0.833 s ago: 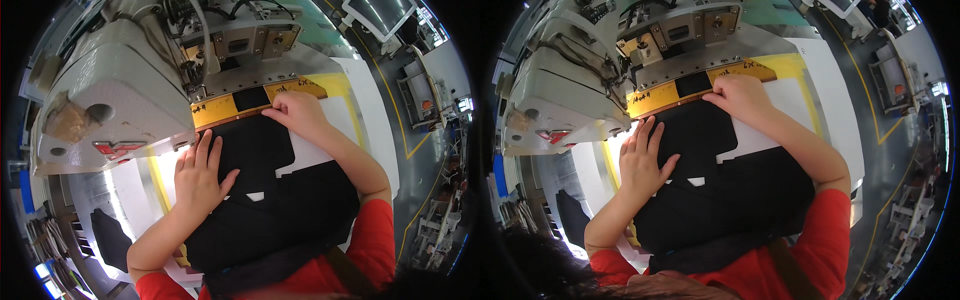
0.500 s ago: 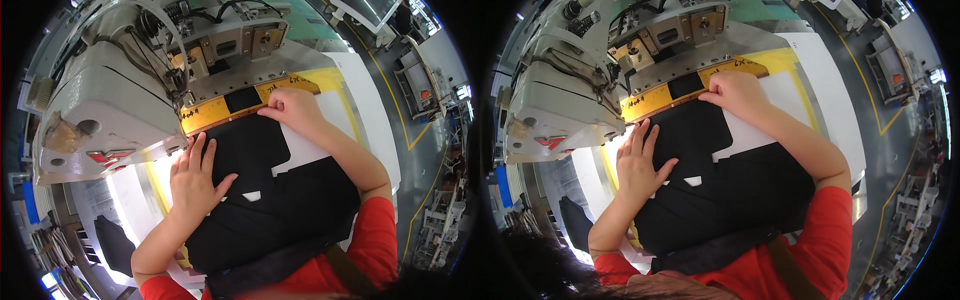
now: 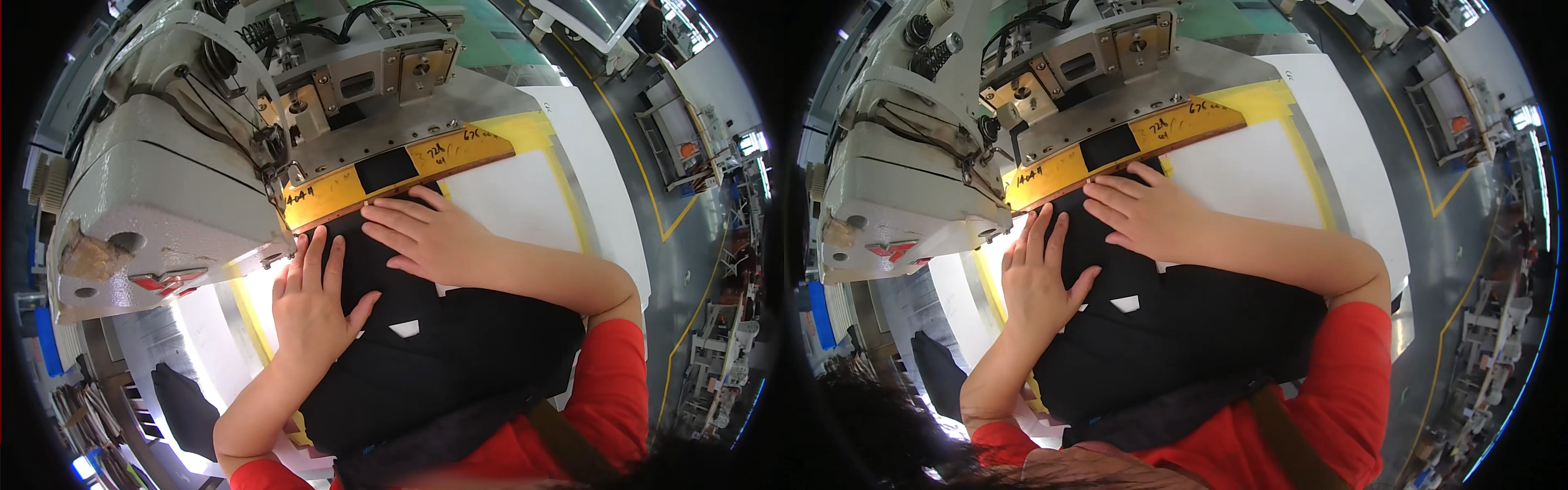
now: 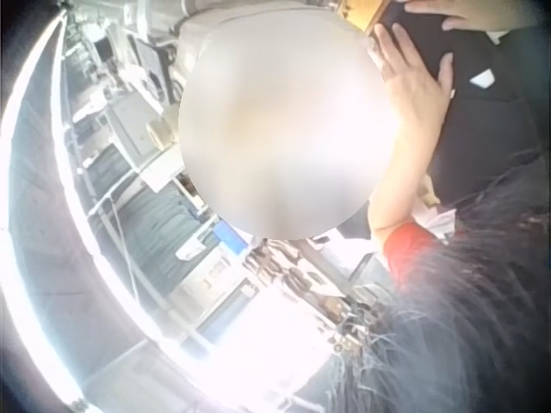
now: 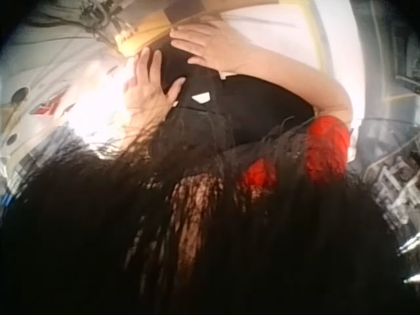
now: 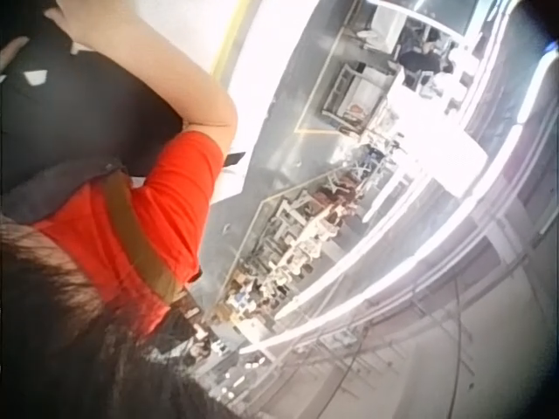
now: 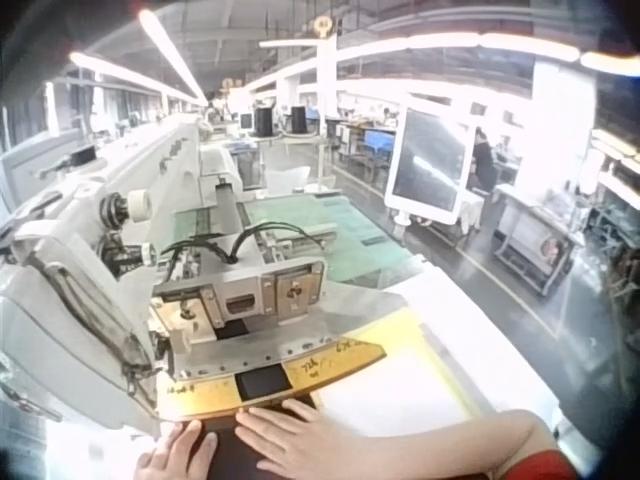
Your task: The recorder uses an industrial sewing machine to sew black fabric components.
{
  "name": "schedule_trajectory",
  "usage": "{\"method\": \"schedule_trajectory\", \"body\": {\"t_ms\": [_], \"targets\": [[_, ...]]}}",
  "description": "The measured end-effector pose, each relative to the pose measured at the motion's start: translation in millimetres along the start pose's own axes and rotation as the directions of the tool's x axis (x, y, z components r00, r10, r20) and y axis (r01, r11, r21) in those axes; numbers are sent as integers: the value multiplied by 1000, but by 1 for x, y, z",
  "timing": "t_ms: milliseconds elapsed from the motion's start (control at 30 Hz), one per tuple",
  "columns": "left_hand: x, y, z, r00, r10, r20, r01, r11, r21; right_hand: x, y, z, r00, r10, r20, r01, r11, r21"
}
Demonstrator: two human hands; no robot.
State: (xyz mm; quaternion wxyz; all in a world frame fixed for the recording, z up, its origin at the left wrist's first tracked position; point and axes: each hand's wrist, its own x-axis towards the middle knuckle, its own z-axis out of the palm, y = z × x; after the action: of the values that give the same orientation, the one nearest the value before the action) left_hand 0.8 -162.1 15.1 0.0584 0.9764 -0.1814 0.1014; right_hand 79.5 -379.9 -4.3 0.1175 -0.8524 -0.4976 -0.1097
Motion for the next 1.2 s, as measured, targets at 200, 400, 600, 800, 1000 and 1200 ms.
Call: {"method": "schedule_trajectory", "body": {"t_ms": [200, 400, 600, 800, 1000, 1200], "targets": [[0, 2, -1, 1000, -14, 13, 14, 1000, -11, -41, 25, -25, 985, 171, -9, -171, 985, -29], [-3, 0, 4, 999, -46, 1, 46, 997, -64, -20, 6, -39, 979, 193, 57, -184, 974, -135], [-4, 2, 2, 999, -24, -22, 22, 998, -52, -7, -18, -16, 995, 83, 51, -82, 996, -32], [-2, 2, 1, 999, 10, -48, -10, 1000, 7, -6, -17, -12, 992, 110, 53, -110, 994, -12], [-2, 2, 3, 999, 8, -47, -8, 1000, -1, -6, -16, -13, 991, 120, 57, -120, 993, 5], [-3, 0, 1, 998, 19, -64, -19, 1000, -1, -4, -16, -14, 992, 116, 52, -116, 993, 6]]}}
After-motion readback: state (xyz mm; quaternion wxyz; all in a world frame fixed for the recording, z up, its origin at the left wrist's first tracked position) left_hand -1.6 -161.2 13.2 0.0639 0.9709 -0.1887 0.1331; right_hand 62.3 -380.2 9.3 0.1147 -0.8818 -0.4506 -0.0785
